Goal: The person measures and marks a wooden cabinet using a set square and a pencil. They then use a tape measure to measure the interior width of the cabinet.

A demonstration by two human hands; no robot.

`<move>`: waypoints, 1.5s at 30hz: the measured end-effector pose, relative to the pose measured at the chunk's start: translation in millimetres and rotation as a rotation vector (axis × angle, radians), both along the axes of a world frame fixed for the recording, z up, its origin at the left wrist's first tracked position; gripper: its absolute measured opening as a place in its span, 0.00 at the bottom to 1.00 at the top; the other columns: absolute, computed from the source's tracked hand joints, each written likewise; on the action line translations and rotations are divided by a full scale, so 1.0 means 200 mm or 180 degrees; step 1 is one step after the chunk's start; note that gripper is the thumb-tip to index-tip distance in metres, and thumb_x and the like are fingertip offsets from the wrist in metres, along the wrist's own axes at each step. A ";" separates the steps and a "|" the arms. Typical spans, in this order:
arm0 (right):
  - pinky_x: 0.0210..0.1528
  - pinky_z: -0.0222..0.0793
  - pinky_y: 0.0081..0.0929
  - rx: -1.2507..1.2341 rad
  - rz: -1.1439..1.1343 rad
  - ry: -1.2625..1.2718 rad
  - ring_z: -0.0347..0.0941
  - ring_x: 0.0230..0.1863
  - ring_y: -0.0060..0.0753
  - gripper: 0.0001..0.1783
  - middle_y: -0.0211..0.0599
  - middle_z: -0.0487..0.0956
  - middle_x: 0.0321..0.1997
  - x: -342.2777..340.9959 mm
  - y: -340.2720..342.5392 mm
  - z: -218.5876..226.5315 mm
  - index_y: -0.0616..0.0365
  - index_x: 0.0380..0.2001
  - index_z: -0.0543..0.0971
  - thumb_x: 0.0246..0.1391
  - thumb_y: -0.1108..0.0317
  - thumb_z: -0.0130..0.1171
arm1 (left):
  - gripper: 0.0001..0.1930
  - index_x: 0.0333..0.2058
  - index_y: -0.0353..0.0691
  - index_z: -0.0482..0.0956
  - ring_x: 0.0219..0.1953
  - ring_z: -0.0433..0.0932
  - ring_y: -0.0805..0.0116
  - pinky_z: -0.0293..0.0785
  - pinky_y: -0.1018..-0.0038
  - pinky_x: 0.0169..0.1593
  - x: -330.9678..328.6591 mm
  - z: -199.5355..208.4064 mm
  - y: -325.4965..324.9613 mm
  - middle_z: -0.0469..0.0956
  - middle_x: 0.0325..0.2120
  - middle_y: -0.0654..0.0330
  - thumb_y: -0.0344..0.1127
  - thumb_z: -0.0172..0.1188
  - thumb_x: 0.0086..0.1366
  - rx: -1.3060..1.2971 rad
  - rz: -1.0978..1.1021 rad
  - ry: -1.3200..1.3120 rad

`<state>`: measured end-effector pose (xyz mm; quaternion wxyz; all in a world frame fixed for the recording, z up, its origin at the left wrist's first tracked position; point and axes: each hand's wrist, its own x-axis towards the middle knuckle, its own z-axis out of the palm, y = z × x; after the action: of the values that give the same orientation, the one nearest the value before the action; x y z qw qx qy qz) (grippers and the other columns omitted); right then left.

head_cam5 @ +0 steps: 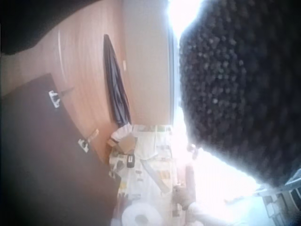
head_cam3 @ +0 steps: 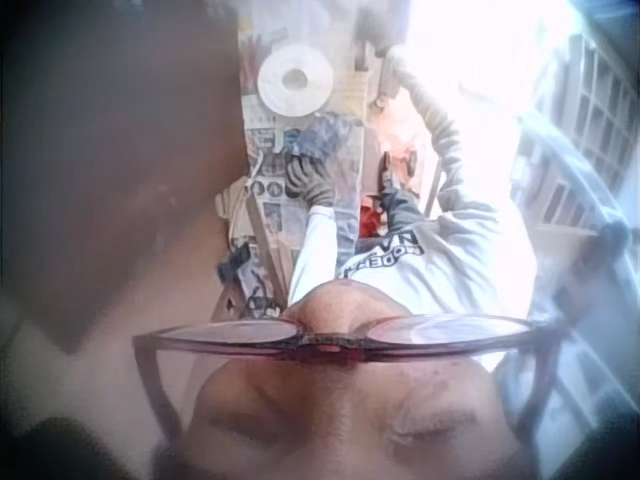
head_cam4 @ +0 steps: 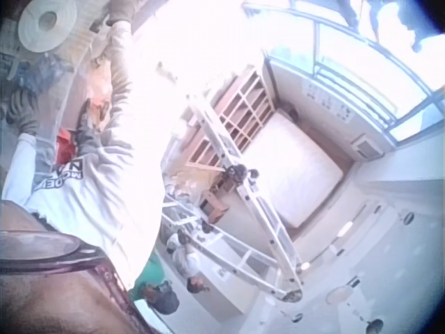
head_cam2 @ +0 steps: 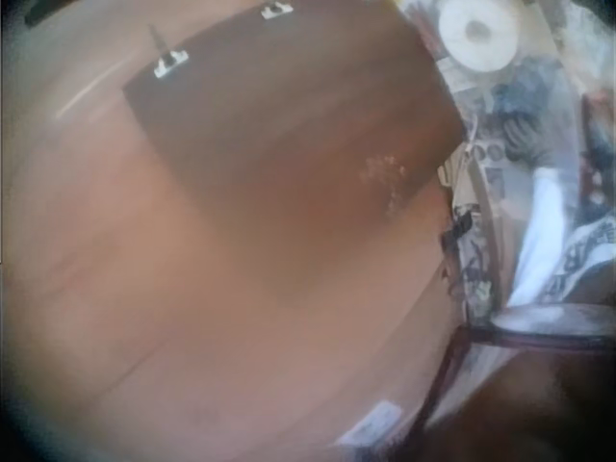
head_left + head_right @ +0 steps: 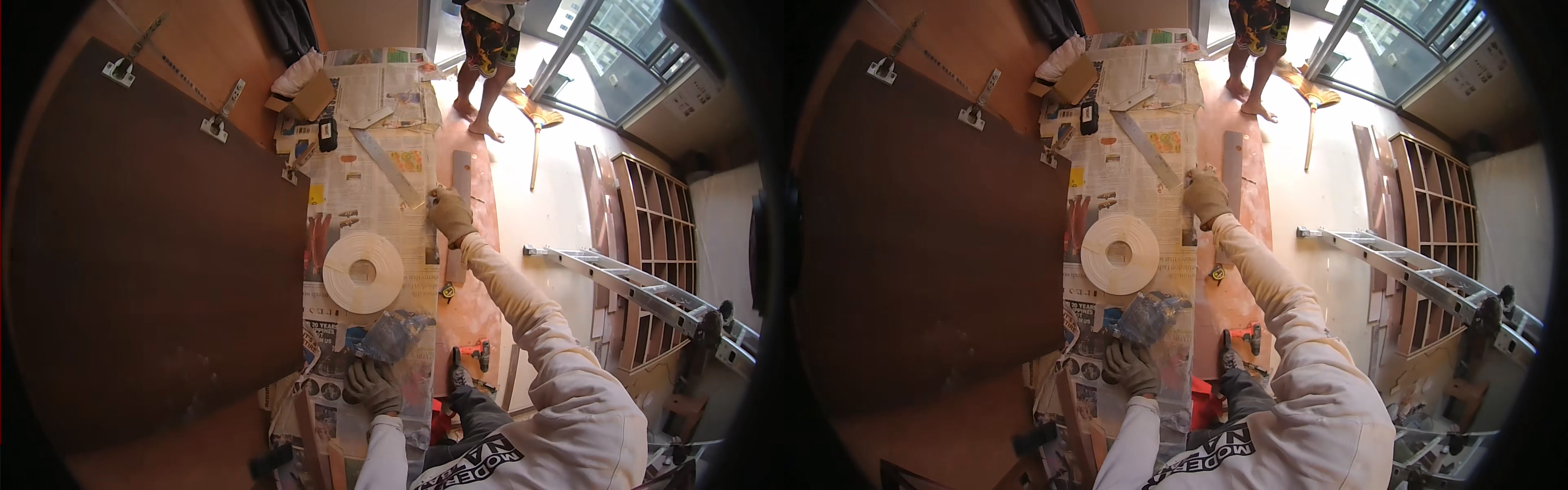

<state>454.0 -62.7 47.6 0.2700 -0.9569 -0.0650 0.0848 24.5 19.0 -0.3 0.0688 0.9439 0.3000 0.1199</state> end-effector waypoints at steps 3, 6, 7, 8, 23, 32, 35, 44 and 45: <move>0.53 0.75 0.42 0.0577 0.0224 -0.0278 0.81 0.50 0.51 0.19 0.44 0.80 0.54 0.10 -0.03 -0.15 0.55 0.51 0.82 0.57 0.61 0.63 | 0.24 0.60 0.43 0.69 0.63 0.65 0.45 0.57 0.40 0.65 0.00 0.01 -0.03 0.68 0.57 0.50 0.47 0.57 0.70 0.0037 0.0014 0.0029; 0.50 0.77 0.45 -0.0435 0.0104 -0.0120 0.81 0.49 0.53 0.23 0.49 0.81 0.53 -0.05 0.19 -0.06 0.59 0.53 0.79 0.59 0.56 0.62 | 0.25 0.61 0.43 0.69 0.63 0.64 0.45 0.57 0.40 0.65 -0.02 0.02 -0.02 0.68 0.58 0.50 0.49 0.56 0.71 -0.0069 0.0169 0.0260; 0.50 0.77 0.45 -0.0790 0.0013 -0.0101 0.81 0.48 0.55 0.25 0.50 0.81 0.53 -0.08 0.24 -0.05 0.59 0.55 0.78 0.59 0.55 0.62 | 0.25 0.61 0.43 0.69 0.63 0.64 0.45 0.56 0.40 0.65 -0.02 0.02 -0.02 0.68 0.58 0.49 0.50 0.55 0.71 -0.0057 0.0157 0.0272; 0.47 0.77 0.47 -0.0632 -0.0127 -0.0103 0.82 0.47 0.54 0.24 0.50 0.82 0.50 -0.08 0.25 -0.08 0.60 0.53 0.79 0.60 0.54 0.62 | 0.25 0.61 0.43 0.69 0.63 0.64 0.45 0.56 0.40 0.66 -0.02 0.02 -0.02 0.68 0.58 0.49 0.50 0.55 0.71 -0.0044 0.0148 0.0285; 0.53 0.77 0.43 -0.0695 0.0017 0.0927 0.83 0.52 0.55 0.21 0.55 0.85 0.48 0.16 0.16 -0.07 0.57 0.45 0.87 0.57 0.55 0.59 | 0.21 0.54 0.45 0.74 0.61 0.66 0.50 0.59 0.43 0.65 -0.01 0.01 -0.02 0.69 0.57 0.54 0.48 0.59 0.68 0.0101 0.0073 -0.0043; 0.53 0.76 0.48 -0.0094 0.0344 -0.0800 0.80 0.54 0.56 0.18 0.46 0.79 0.58 0.66 0.40 -0.01 0.52 0.51 0.81 0.56 0.66 0.56 | 0.21 0.56 0.44 0.73 0.60 0.66 0.49 0.58 0.42 0.63 0.01 0.00 0.00 0.70 0.55 0.52 0.45 0.59 0.68 0.0076 0.0058 -0.0053; 0.57 0.74 0.49 -0.0674 0.1236 -0.1479 0.77 0.59 0.53 0.23 0.43 0.75 0.61 0.91 0.54 0.03 0.51 0.57 0.75 0.56 0.73 0.54 | 0.21 0.54 0.43 0.74 0.60 0.66 0.49 0.58 0.42 0.63 0.00 0.04 0.01 0.70 0.55 0.52 0.45 0.59 0.67 -0.0137 0.0024 0.0116; 0.63 0.70 0.53 -0.1093 0.1614 -0.0362 0.73 0.64 0.58 0.27 0.47 0.69 0.70 0.99 0.98 -0.11 0.53 0.64 0.70 0.60 0.67 0.53 | 0.24 0.55 0.44 0.76 0.60 0.69 0.48 0.61 0.39 0.63 -0.08 0.01 0.06 0.71 0.57 0.51 0.53 0.56 0.68 -0.0163 0.0121 0.0310; 0.63 0.70 0.54 -0.1223 0.1655 -0.0446 0.74 0.63 0.59 0.27 0.47 0.71 0.68 1.03 0.94 -0.09 0.52 0.64 0.70 0.61 0.66 0.53 | 0.24 0.56 0.44 0.75 0.60 0.69 0.48 0.60 0.39 0.64 -0.05 0.02 0.05 0.71 0.57 0.51 0.53 0.56 0.68 -0.0183 0.0087 0.0329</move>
<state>661.0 125.8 29.7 0.0486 -0.9452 -0.3083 0.0955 14.8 28.9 3.9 0.0787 0.9422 0.3194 0.0633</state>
